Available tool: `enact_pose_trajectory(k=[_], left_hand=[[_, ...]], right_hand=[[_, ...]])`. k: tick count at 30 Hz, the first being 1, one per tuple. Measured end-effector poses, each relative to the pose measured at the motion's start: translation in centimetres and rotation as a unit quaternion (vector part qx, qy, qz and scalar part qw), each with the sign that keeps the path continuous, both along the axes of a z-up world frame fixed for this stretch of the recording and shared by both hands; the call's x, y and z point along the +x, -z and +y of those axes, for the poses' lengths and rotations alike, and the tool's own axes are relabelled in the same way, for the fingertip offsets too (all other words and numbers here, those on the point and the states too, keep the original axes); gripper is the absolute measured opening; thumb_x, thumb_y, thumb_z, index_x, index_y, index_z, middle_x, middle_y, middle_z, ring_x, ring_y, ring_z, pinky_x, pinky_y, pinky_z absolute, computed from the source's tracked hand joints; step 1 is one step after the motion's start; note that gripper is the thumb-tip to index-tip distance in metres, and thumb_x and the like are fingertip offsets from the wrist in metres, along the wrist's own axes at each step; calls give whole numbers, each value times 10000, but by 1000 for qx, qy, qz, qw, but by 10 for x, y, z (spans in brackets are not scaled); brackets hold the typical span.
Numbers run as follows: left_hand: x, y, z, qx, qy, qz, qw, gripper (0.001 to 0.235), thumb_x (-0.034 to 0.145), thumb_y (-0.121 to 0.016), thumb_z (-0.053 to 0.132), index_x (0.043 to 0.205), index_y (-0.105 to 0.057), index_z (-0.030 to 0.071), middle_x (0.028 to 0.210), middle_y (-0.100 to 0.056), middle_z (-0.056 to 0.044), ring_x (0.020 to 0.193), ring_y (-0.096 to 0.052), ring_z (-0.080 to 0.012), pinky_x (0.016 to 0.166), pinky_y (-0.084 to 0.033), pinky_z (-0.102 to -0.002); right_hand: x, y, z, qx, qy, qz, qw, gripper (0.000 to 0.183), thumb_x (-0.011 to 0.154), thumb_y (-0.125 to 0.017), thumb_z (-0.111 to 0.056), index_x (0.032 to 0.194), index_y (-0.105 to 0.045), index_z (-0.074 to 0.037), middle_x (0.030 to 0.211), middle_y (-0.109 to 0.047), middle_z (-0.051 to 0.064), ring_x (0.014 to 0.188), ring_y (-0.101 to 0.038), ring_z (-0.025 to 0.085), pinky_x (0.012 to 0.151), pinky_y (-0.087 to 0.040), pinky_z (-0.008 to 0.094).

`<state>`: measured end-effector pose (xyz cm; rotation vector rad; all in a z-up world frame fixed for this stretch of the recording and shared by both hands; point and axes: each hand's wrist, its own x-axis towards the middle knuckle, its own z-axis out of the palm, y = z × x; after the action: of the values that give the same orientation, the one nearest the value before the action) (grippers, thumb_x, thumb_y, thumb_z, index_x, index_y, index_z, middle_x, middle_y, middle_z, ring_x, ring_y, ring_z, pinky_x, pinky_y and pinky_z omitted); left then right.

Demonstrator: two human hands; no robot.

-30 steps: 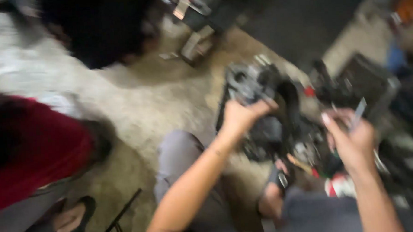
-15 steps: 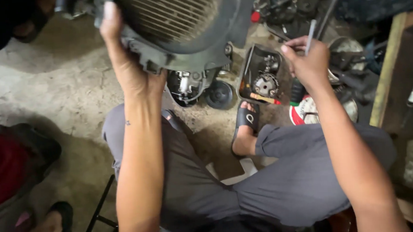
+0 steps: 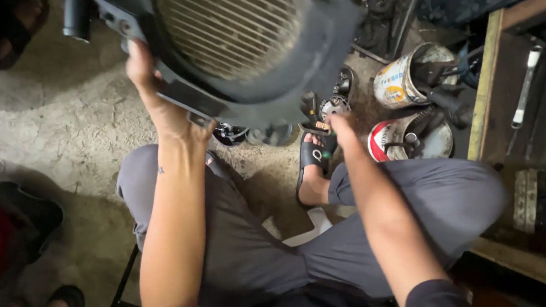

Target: Assembling and adjusting a motorcycle radiator housing using a screwdriver.

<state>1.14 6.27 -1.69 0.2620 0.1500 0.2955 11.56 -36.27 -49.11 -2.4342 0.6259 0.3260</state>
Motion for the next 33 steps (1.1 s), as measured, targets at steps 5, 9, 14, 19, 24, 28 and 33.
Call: enact_pose_trajectory(k=[5,9,14,19,24,28,33], left_hand=[[1,66,7,40,12,9,999,609,852,-765,431,1271,-631,11,1262,-685,-240,1133,-719,-402,1073,-574,-612],[0,59,1,13,10,17,1000,609,833,-766,439,1241,-645,3,1215,-700,-238,1096,-726,-401,1042,-591,-597],[1,45,-5,13,23,-26,999,573,858,-774,416,1252,-644,21,1217,-702,-194,1114,-706,-360,1057,-576,-554],[1,30,-16,9,34,-63,997,541,879,-782,395,1261,-642,38,1219,-703,-155,1131,-687,-323,1071,-562,-516],[-3,13,-25,5,48,-106,993,511,901,-791,374,1270,-640,54,1220,-703,-116,1147,-668,-287,1084,-548,-479],[-4,9,-26,-3,69,-126,990,516,889,-810,321,1264,-633,13,1181,-713,-130,1109,-678,-294,1041,-576,-465],[-2,38,-29,4,107,-120,987,510,881,-782,279,1261,-639,-29,1177,-728,-171,1089,-705,-330,1028,-587,-503]], right_hand=[[-43,-18,18,287,163,80,941,174,817,-767,-141,846,-666,-3,635,-594,0,475,-507,47,450,-462,199],[-32,-98,60,288,297,25,910,96,745,-733,0,709,-662,54,537,-566,99,383,-528,143,339,-480,268],[-29,-178,49,318,286,28,904,183,791,-722,-183,825,-668,-11,685,-618,134,499,-596,170,368,-538,303],[-44,-293,101,327,209,155,908,468,818,-682,-429,1052,-600,-32,933,-571,108,758,-577,165,505,-550,258],[7,-193,28,181,68,264,945,285,732,-737,-57,950,-613,78,947,-550,170,931,-607,309,690,-531,478],[86,-227,-12,196,-49,289,936,381,1060,-375,-129,994,-683,86,914,-733,283,795,-735,370,741,-604,419],[94,-395,47,59,-262,142,953,192,842,-512,-38,715,-645,14,605,-609,128,497,-529,173,403,-356,293]])
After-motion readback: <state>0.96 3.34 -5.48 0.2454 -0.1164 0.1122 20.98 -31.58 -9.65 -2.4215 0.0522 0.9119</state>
